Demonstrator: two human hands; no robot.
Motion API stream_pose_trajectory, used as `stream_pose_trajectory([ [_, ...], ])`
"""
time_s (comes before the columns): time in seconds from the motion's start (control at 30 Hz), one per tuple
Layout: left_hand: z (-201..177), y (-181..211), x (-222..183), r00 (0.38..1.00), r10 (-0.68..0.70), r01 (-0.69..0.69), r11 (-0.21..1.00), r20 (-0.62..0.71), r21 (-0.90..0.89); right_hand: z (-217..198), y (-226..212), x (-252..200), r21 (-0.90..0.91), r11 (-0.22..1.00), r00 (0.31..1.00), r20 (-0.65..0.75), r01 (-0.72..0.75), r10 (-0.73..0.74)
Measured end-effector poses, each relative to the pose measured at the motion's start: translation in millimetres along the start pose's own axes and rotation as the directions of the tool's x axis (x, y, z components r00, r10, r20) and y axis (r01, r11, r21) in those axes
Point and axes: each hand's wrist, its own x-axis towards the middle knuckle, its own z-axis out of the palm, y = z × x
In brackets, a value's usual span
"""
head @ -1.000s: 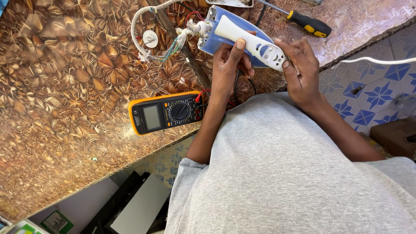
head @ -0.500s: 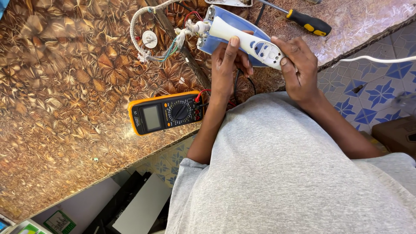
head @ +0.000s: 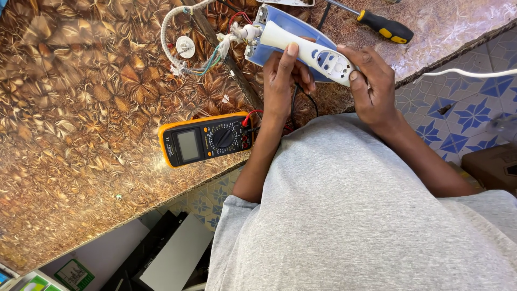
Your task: Disassembling an electric iron for repair using a screwdriver and inspecting internal components
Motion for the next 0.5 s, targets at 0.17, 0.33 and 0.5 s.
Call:
stream_pose_trajectory([
  [0.17, -0.9, -1.1, 1.6, 1.000, -0.001, 0.001, 1.000, 0.008, -0.013, 0.7, -1.1, 1.0, -0.003, 1.000, 1.000, -0.004, 0.004, -0.004],
  [0.33, -3.6, -5.7, 3.9, 1.000, 0.002, -0.002, 0.999, 0.010, -0.048, 5.1, 2.7, 0.9, 0.027, 1.000, 1.000, -0.023, -0.003, 0.004],
  [0.5, -6.2, -5.2, 5.1, 0.999, 0.004, -0.002, 0.999, 0.037, -0.053, 3.1, 13.1, -5.3, 0.002, 0.999, 0.997, 0.055, -0.052, 0.052],
])
